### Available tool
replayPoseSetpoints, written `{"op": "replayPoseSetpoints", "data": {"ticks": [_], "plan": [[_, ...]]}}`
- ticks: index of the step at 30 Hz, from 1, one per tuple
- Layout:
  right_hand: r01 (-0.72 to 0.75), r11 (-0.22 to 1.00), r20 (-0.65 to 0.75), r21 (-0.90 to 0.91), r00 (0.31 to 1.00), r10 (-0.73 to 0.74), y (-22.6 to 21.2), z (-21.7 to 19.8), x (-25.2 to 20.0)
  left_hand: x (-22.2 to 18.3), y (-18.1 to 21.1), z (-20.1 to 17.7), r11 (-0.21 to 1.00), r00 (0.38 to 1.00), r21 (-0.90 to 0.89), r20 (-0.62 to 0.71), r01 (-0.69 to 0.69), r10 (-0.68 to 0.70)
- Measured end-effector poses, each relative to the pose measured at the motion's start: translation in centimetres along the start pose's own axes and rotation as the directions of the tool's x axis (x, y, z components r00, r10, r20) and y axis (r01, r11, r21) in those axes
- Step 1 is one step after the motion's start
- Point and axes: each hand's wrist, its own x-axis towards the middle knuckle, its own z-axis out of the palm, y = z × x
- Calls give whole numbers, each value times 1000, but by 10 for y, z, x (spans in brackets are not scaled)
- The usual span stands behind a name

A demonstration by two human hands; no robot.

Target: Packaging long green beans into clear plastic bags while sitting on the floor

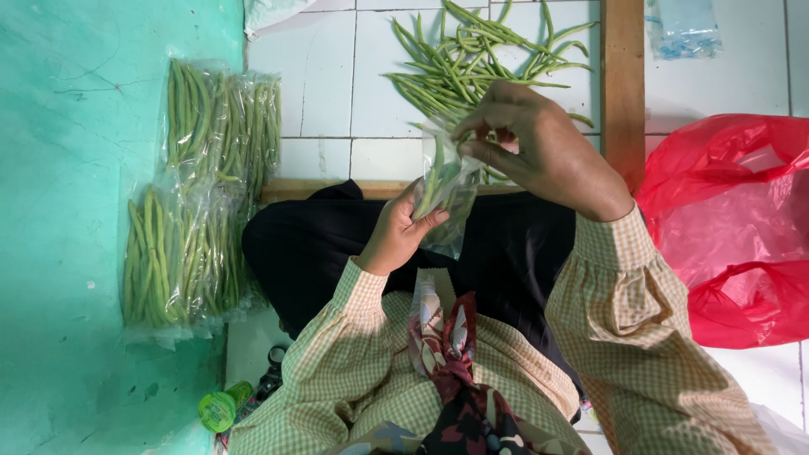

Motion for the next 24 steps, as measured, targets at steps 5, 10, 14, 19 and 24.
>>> {"op": "replayPoseSetpoints", "data": {"ticks": [5, 10, 14, 19, 24], "plan": [[87, 996, -33, -18, 996, -87, 13, 8, -2, 0, 5, 2, 1000, 1000, -17, -10, 0, 0], [5, 1000, -37, -21, 999, -6, 18, 17, -7, 6, 5, 4, 998, 996, -61, -89, 23, -29], [-20, 916, -250, 400, 960, 130, 71, 55, -23, 24, -3, 2, 985, 968, -168, -251, -42, -1], [-253, 726, 63, 640, 958, 279, 102, 116, -49, 54, 8, 13, 952, 945, -276, -326, -132, 36], [-256, 329, 170, 909, 948, 269, 141, 165, -65, 84, 16, 19, 929, 927, -341, -374, -143, 6]]}}
